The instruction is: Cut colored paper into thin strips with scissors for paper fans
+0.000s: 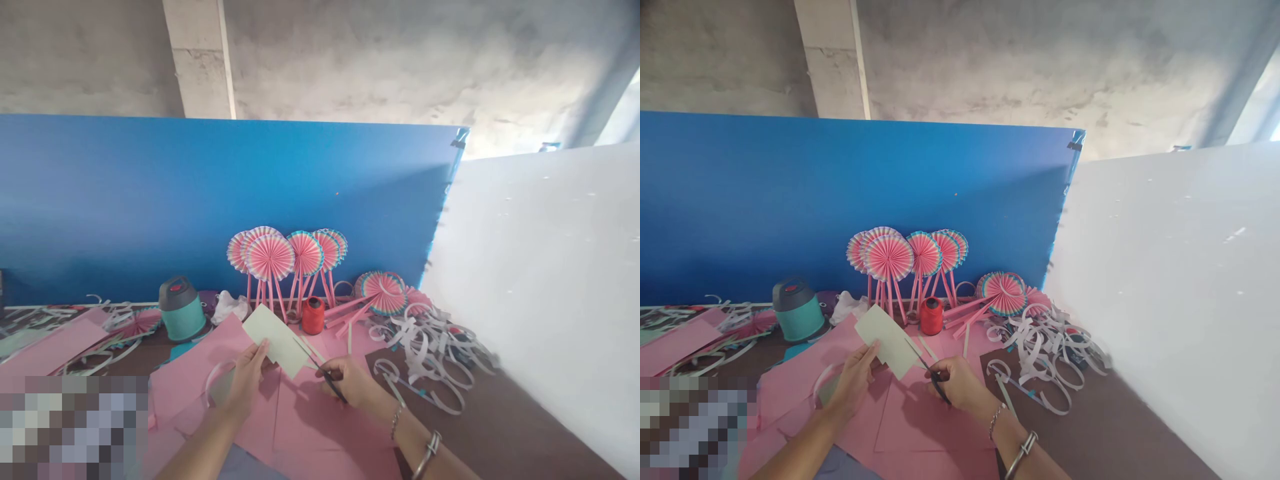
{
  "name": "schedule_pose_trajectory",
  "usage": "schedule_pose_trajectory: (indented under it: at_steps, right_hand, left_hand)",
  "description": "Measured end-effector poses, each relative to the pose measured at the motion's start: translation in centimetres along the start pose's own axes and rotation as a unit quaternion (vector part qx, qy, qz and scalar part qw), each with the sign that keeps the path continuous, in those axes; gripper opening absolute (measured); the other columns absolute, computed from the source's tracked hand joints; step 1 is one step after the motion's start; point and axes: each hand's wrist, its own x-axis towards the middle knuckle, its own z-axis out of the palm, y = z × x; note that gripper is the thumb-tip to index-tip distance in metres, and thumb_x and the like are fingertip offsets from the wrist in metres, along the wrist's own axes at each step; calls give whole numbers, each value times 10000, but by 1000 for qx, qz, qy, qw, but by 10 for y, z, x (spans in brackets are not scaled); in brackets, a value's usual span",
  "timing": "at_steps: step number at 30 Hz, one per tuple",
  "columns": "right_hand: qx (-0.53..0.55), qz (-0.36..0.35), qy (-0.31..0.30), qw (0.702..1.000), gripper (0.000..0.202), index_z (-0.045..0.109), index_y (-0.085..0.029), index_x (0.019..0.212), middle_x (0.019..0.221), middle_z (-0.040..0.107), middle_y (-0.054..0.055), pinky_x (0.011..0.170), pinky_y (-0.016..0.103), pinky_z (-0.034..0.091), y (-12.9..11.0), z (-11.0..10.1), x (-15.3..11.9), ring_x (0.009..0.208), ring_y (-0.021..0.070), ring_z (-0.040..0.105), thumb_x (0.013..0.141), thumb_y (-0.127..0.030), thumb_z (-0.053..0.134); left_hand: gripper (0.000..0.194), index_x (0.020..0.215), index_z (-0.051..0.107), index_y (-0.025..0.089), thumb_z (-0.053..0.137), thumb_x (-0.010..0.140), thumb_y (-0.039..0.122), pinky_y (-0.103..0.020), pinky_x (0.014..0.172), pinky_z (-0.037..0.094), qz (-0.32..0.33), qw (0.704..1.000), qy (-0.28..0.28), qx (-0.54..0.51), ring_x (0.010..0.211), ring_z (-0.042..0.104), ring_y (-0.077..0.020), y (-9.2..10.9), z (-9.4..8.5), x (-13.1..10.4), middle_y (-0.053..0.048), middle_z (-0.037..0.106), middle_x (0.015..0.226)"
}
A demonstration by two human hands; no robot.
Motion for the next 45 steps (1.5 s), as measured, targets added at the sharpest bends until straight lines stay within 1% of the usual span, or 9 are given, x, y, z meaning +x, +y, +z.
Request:
schedule_pose_trajectory:
  at_steps: [5,10,17,20,25,32,37,41,45]
  right_hand:
    - [22,17,-5,1000,369,695,-132,850,501,525,-43,386,187,340,3,1,1,407,73,420,573,-374,726]
    - [-3,-18,-10,1000,368,701,-149,841,515,537,-35,402,176,294,2,0,0,436,69,404,574,-398,748]
    - [-5,-35,-7,999,357,678,-136,835,499,489,-50,402,183,282,4,2,1,427,68,379,592,-392,731]
    - [5,-40,0,999,354,673,-140,853,493,483,-57,403,185,288,8,3,3,426,70,379,602,-385,723]
    - [6,-40,8,999,336,675,-150,839,491,478,-64,411,185,284,8,4,3,430,66,354,599,-379,728]
    - [2,-61,-11,998,336,669,-158,827,538,478,-54,447,195,284,-1,2,-3,479,76,352,598,-396,725]
    - [-3,-62,-17,998,267,658,-162,752,491,400,-74,435,195,249,-9,3,-6,457,68,286,602,-376,715]
    - [9,-75,-27,997,234,664,-160,744,508,399,-66,433,191,228,-5,3,-4,468,68,290,633,-364,696]
    - [31,-70,-26,997,263,664,-155,725,534,444,-56,442,195,244,1,4,0,471,68,307,597,-376,732]
  left_hand:
    - [427,972,671,146,621,743,503,-376,804,523,6,1000,-11,-9,946,663,-281,0,0,0,-125,714,1029]
    - [352,881,699,184,647,716,490,-384,786,525,-6,1000,-9,11,960,657,-301,3,3,-2,-97,735,963]
    - [260,860,714,240,635,735,454,-401,842,493,-13,999,-27,34,1010,632,-306,5,9,-8,-59,740,945]
    - [271,864,708,242,637,725,463,-418,846,491,-21,999,-36,26,1005,634,-307,5,10,-8,-70,741,926]
    - [284,901,690,231,619,745,457,-396,818,505,-31,998,-51,17,1005,636,-292,3,9,-7,-79,733,964]
    - [259,825,690,253,640,711,480,-408,771,520,-38,998,-46,31,948,660,-309,6,11,-9,-64,736,950]
    - [275,798,710,229,652,700,480,-424,790,517,-44,997,-63,26,925,663,-311,7,13,-11,-78,743,895]
    - [306,823,711,211,645,709,487,-408,781,522,-45,996,-76,8,945,656,-305,6,13,-11,-91,737,933]
    - [301,827,706,211,636,715,481,-397,783,520,-47,996,-76,13,945,656,-298,6,13,-10,-90,738,929]
